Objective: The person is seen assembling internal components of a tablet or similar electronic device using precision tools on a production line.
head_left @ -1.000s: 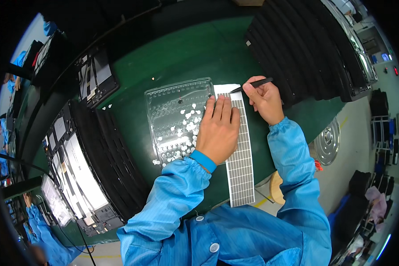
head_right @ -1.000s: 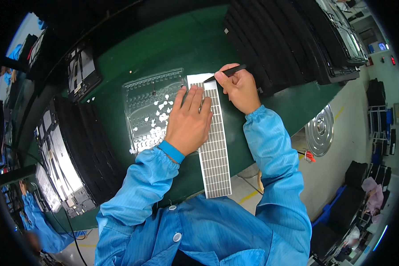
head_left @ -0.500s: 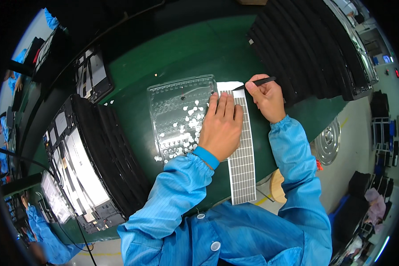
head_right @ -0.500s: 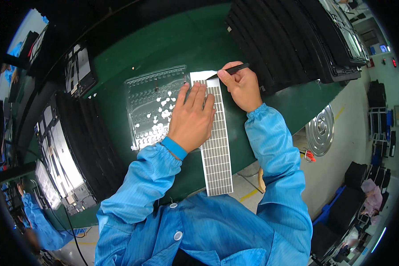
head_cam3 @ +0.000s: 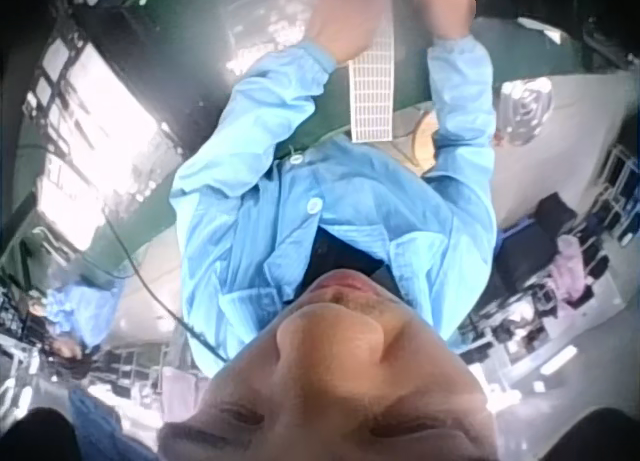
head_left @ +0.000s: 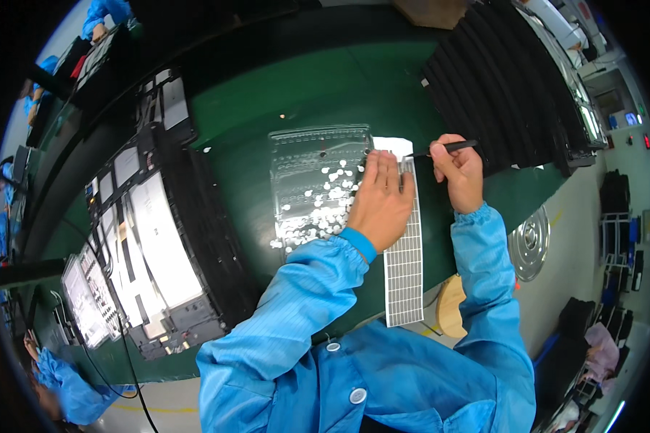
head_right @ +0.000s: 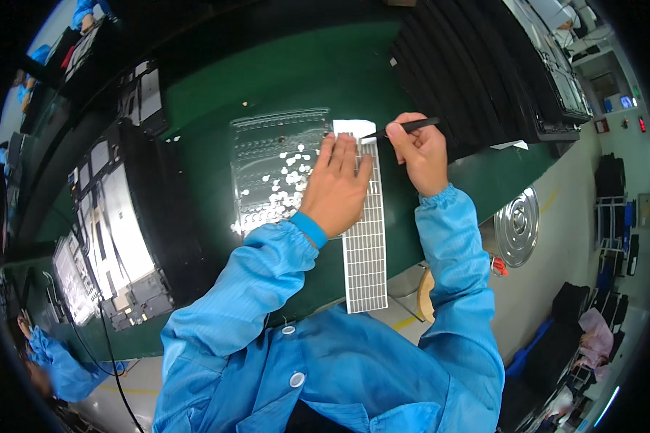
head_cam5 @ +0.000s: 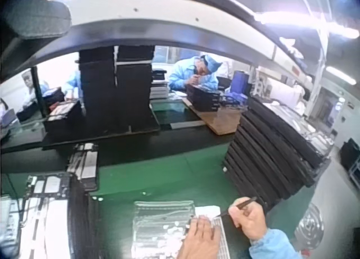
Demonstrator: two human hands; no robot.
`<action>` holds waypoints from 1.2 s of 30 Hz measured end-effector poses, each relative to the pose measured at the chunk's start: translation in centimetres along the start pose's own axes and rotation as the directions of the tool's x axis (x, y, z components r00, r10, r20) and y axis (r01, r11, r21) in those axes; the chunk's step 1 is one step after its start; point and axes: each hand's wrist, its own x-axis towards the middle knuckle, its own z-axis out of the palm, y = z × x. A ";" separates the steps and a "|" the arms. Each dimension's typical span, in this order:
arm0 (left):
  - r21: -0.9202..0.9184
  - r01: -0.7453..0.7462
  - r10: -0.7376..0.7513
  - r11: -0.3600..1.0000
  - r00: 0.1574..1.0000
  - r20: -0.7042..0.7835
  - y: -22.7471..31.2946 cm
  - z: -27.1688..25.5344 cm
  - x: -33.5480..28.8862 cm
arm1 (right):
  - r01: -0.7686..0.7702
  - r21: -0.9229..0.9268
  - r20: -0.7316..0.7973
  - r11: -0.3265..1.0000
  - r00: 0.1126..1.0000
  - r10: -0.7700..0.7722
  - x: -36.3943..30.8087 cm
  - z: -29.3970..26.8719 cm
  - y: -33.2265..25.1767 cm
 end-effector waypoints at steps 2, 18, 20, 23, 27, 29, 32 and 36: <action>-0.006 -0.021 0.021 1.000 0.997 -0.080 0.1 -0.4 -0.3 | 0.019 -0.027 0.000 0.999 1.000 -0.019 -0.8 0.6 -2.2; -0.188 0.188 -0.232 0.964 0.942 -0.244 -9.4 -31.4 -17.8 | 0.242 0.180 0.443 0.954 0.846 -0.298 1.7 31.4 -15.1; -0.138 0.231 -0.258 0.963 0.937 -0.234 -11.5 -31.6 -18.6 | 0.220 0.183 0.457 0.958 0.844 -0.281 2.0 33.8 -14.4; -0.057 0.258 -0.264 0.964 0.927 -0.267 -13.6 -31.5 -19.2 | 0.208 0.081 0.459 0.975 0.860 -0.222 2.3 35.8 -13.9; -0.049 0.248 -0.252 0.968 0.938 -0.239 -15.2 -31.1 -19.3 | 0.210 -0.011 0.445 0.978 0.876 -0.183 2.3 36.4 -13.9; -0.041 0.245 -0.248 0.969 0.942 -0.227 -15.8 -30.8 -19.5 | 0.189 0.011 0.463 0.982 0.869 -0.173 2.2 36.7 -13.9; -0.063 0.242 -0.251 0.968 0.939 -0.234 -16.2 -30.4 -19.4 | 0.208 -0.011 0.470 0.978 0.865 -0.179 2.2 36.7 -13.9; -0.044 0.238 -0.242 0.970 0.945 -0.220 -16.5 -30.3 -19.1 | 0.216 -0.021 0.477 0.976 0.860 -0.180 2.2 36.8 -13.8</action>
